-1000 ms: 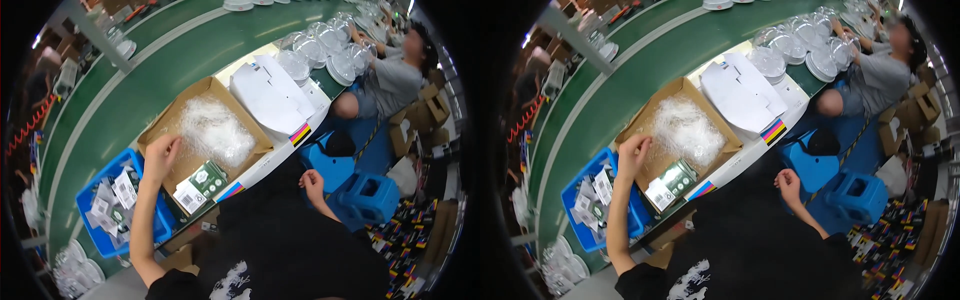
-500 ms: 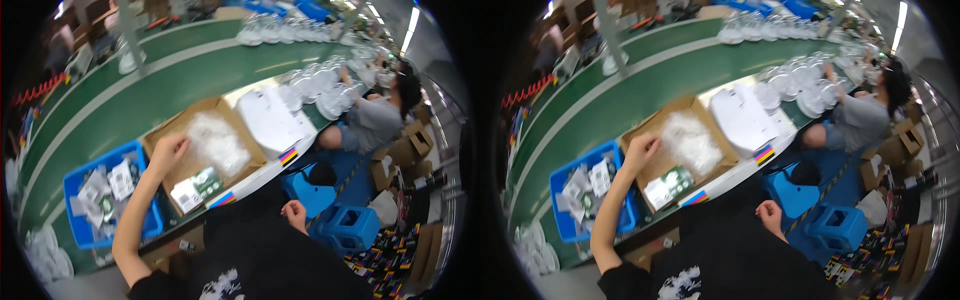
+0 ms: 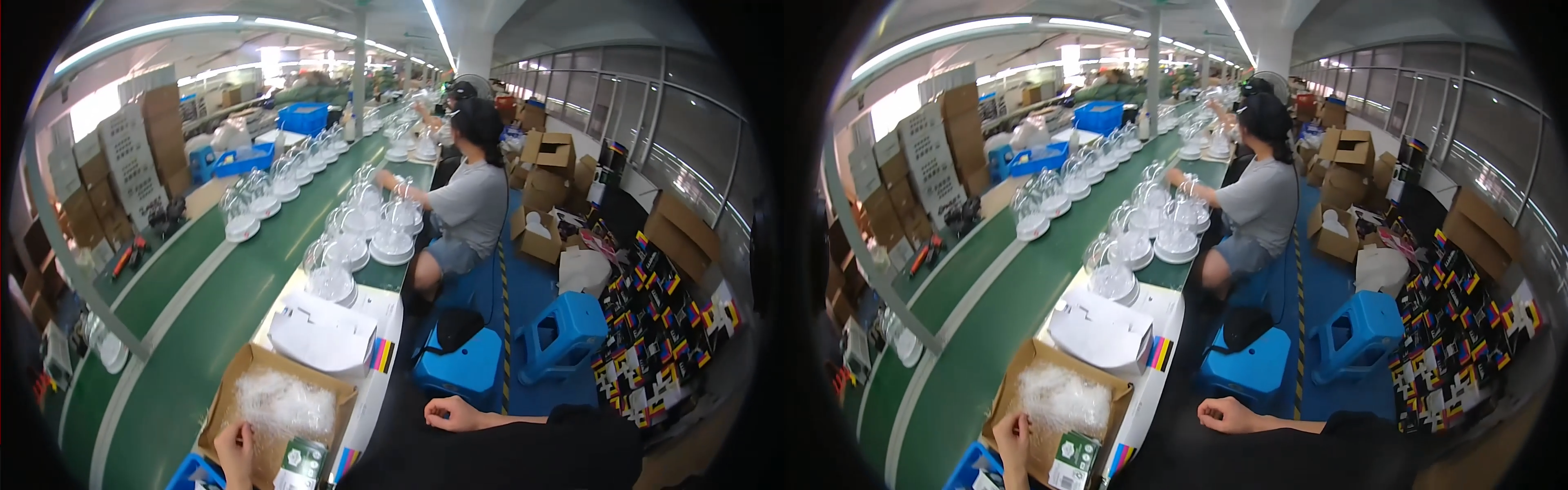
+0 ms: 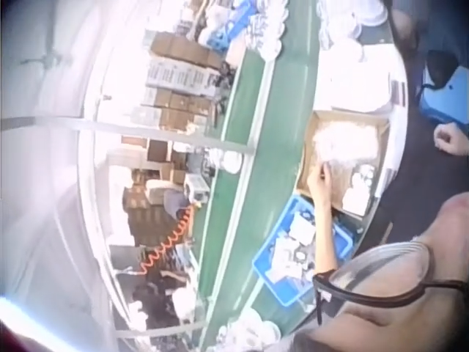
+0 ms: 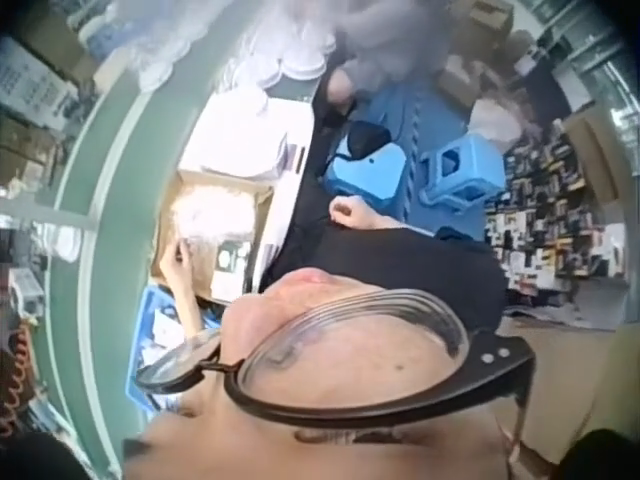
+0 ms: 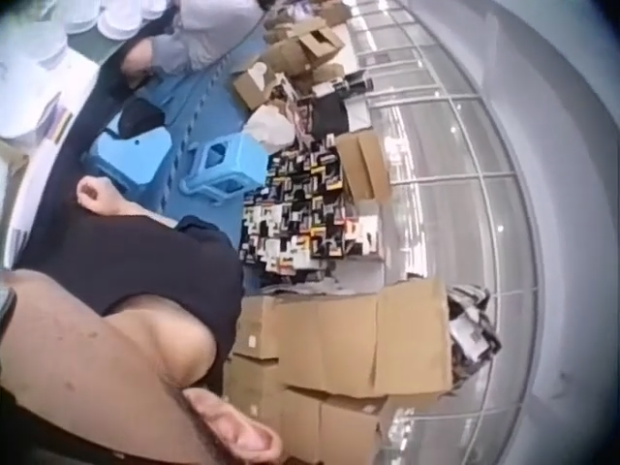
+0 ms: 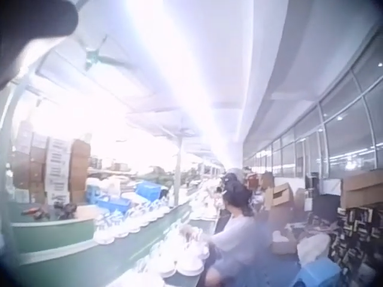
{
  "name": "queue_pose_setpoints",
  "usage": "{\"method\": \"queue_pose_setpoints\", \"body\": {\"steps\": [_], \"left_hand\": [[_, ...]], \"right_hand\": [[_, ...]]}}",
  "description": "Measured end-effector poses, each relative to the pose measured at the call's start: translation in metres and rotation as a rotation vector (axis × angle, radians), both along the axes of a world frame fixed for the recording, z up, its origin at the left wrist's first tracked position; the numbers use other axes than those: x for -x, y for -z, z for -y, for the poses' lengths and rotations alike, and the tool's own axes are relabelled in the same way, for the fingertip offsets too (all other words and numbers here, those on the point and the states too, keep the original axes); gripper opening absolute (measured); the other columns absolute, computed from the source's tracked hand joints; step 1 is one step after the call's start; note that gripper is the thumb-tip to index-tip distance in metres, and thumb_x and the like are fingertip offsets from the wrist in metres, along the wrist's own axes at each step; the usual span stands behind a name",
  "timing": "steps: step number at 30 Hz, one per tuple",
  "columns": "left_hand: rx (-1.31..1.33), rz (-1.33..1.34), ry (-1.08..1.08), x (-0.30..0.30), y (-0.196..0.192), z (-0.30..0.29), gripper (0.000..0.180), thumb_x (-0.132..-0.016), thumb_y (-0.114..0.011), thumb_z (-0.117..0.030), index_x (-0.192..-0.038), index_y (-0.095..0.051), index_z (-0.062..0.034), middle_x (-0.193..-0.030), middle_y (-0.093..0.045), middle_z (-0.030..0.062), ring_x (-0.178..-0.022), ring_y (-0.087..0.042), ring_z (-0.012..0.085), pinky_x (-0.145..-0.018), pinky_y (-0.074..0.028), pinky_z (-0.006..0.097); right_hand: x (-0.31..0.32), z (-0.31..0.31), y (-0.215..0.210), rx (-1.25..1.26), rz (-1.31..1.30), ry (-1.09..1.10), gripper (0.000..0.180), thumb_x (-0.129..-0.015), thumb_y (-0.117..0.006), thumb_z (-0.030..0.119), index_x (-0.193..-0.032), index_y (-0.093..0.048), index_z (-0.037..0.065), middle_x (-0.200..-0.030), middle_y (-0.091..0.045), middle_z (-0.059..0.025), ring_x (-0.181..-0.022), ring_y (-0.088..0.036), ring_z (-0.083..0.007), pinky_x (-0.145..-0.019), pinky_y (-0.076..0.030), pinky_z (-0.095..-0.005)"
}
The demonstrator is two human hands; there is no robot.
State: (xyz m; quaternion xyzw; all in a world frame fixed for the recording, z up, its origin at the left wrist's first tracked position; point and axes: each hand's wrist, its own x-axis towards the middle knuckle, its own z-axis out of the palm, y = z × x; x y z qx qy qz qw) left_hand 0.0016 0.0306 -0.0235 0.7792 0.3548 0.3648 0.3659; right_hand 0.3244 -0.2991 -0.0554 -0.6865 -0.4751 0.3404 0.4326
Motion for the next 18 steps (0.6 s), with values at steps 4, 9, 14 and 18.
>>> {"method": "queue_pose_setpoints", "body": {"steps": [4, 9, 14, 18], "left_hand": [[-0.094, -0.100, 0.049, -0.001, -0.007, -0.004, 0.009, -0.087, -0.062, -0.005, -0.089, -0.063, 0.0032, -0.075, -0.062, 0.0096, -0.065, -0.060, 0.0156, -0.058, -0.048, 0.027], [-0.154, -0.158, 0.065, 0.001, -0.020, 0.003, 0.010, -0.089, -0.059, -0.008, -0.090, -0.064, 0.0015, -0.072, -0.062, 0.0141, -0.061, -0.060, 0.0223, -0.058, -0.050, 0.033], [-0.174, -0.172, 0.114, 0.009, -0.008, -0.004, 0.012, -0.087, -0.062, -0.012, -0.095, -0.063, -0.0026, -0.073, -0.060, 0.0134, -0.060, -0.057, 0.0212, -0.055, -0.048, 0.032], [-0.151, -0.274, 0.141, -0.004, -0.062, 0.022, 0.017, -0.086, -0.064, -0.015, -0.097, -0.063, -0.0018, -0.072, -0.061, 0.0145, -0.061, -0.060, 0.0263, -0.058, -0.048, 0.033]], "right_hand": [[-0.006, -0.018, -0.024, -0.095, 0.140, -0.069, 0.011, -0.087, -0.060, 0.014, -0.093, -0.061, 0.004, -0.078, -0.065, -0.0052, -0.064, -0.058, -0.0113, -0.058, -0.046, -0.0217], [-0.006, -0.062, -0.068, -0.240, 0.216, -0.271, 0.011, -0.089, -0.059, 0.014, -0.093, -0.062, 0.005, -0.084, -0.066, -0.0078, -0.070, -0.061, -0.0153, -0.062, -0.048, -0.0252], [0.018, -0.146, -0.115, -0.363, 0.106, -0.570, 0.011, -0.089, -0.059, 0.014, -0.093, -0.059, 0.003, -0.081, -0.062, -0.0083, -0.070, -0.059, -0.0189, -0.062, -0.047, -0.0282], [0.044, -0.240, -0.133, -0.486, 0.292, -0.799, 0.009, -0.083, -0.061, 0.011, -0.086, -0.057, 0.005, -0.076, -0.058, -0.0090, -0.072, -0.059, -0.0246, -0.063, -0.047, -0.0340]]}}
